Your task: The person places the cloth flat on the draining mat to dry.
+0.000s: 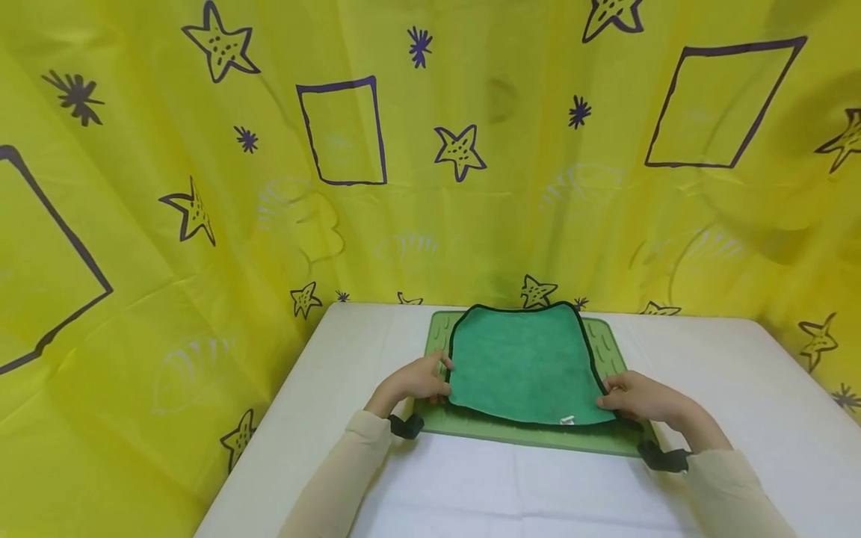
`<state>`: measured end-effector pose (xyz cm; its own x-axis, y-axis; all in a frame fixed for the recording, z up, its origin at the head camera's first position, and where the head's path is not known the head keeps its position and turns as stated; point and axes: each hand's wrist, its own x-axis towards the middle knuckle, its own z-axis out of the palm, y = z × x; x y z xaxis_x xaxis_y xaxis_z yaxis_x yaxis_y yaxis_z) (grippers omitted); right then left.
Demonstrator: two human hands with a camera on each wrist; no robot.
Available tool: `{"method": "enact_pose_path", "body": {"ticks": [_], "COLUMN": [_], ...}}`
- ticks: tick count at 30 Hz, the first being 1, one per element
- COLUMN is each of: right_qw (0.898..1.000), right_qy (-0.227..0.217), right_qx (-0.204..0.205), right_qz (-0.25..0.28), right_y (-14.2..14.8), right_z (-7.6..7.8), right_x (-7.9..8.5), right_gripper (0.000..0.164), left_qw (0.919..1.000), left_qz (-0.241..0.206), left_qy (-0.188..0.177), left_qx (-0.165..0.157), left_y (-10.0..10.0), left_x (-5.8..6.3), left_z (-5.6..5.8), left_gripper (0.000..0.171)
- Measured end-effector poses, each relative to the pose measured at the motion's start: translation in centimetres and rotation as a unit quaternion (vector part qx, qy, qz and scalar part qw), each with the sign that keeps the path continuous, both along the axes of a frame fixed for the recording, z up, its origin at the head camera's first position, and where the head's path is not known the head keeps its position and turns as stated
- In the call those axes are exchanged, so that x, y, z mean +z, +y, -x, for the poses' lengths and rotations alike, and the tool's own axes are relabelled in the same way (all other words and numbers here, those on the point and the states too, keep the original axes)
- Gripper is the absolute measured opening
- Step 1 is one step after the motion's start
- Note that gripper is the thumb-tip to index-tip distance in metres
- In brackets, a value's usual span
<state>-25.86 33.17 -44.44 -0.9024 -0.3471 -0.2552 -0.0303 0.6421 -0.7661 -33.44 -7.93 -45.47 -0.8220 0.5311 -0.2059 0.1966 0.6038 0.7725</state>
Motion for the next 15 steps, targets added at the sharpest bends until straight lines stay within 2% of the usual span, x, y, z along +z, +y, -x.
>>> {"method": "enact_pose_path", "body": {"ticks": [3,7,11,15], "right_qw": [1.000,0.999,0.998,0.998], "right_qy": [0.003,0.012,0.035,0.054], "right_qx": [-0.004,-0.011,-0.017,-0.021], "right_qz": [-0.007,-0.038,-0.048,-0.040], "right_y": [0.0,-0.1,-0.2,-0.5], "right_z": [-0.2,-0.3,-0.3,0.1], "right_x": [0.0,0.5,1.9,3.4], "right_gripper": [0.028,0.025,0.025,0.032], "left_qw": [1.0000,0.9998,0.9975,0.9956], "left_qz": [-0.009,0.013,0.051,0.038], "left_qy": [-0.002,0.007,0.044,0.086], "left_qx": [-0.001,-0.015,-0.021,-0.003], "left_y": [-0.2,-0.4,-0.3,0.2], "left_x": [0.1,0.2,0.7,1.9], "left_z": [-0.1,-0.1,0.1,0.4], "left_gripper": [0.037,0.033,0.030,0.031]}}
